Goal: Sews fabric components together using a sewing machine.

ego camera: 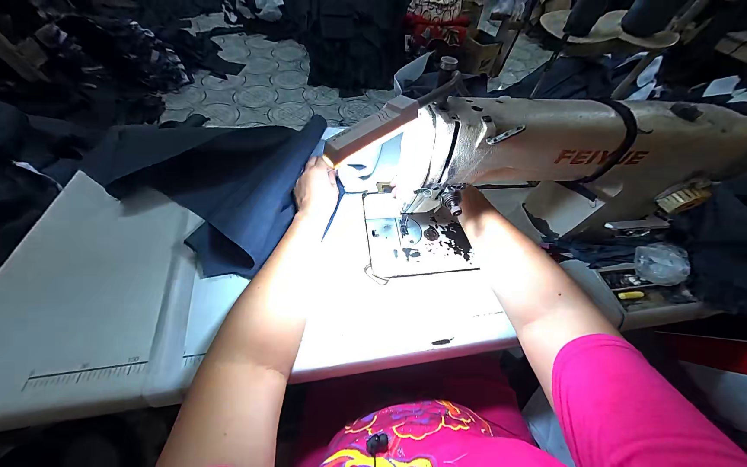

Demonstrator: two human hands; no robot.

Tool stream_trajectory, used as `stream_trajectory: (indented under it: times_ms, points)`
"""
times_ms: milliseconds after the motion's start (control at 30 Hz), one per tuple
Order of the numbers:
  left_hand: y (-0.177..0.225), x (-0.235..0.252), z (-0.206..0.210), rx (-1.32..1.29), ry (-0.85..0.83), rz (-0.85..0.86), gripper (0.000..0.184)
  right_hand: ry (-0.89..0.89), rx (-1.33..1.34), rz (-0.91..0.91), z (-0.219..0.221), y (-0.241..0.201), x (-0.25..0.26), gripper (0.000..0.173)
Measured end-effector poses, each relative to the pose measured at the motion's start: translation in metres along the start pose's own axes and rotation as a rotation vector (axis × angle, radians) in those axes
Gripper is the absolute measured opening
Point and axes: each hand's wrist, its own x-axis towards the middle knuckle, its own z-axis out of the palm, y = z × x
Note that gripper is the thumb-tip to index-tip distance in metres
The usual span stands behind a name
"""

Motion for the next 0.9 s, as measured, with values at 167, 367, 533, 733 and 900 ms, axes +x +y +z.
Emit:
stream_trajectory:
  times_ms: [167, 367, 533, 733, 900]
  points:
    - [0.0, 0.001, -0.005, -0.001, 0.068, -0.033, 0.029, 0.263, 0.278, -0.12, 0.031, 0.013, 0.0, 0.033]
    - [0.008, -0.009, -0.026, 0.045, -0.427, 0.28, 0.027, -0.154, 0.316, 0.054, -0.003, 0.001, 0.02, 0.019]
    - [0.016, -0.03, -0.066, -0.067, -0.787, 0.54, 0.028, -0.455, 0.903, -0.295, 0.018, 0.05, 0.039, 0.032]
    - [-0.127, -0.092, -0.095, 0.026, -0.331, 0.218, 0.039, -0.023, 0.8, -0.177, 0.041, 0.047, 0.025, 0.021]
    - [-0.171, -0.197, -0.146, 0.294, -0.083, -0.382, 0.074, 0.261, 0.183, -0.543, 0.075, 0.059, -0.056, 0.039]
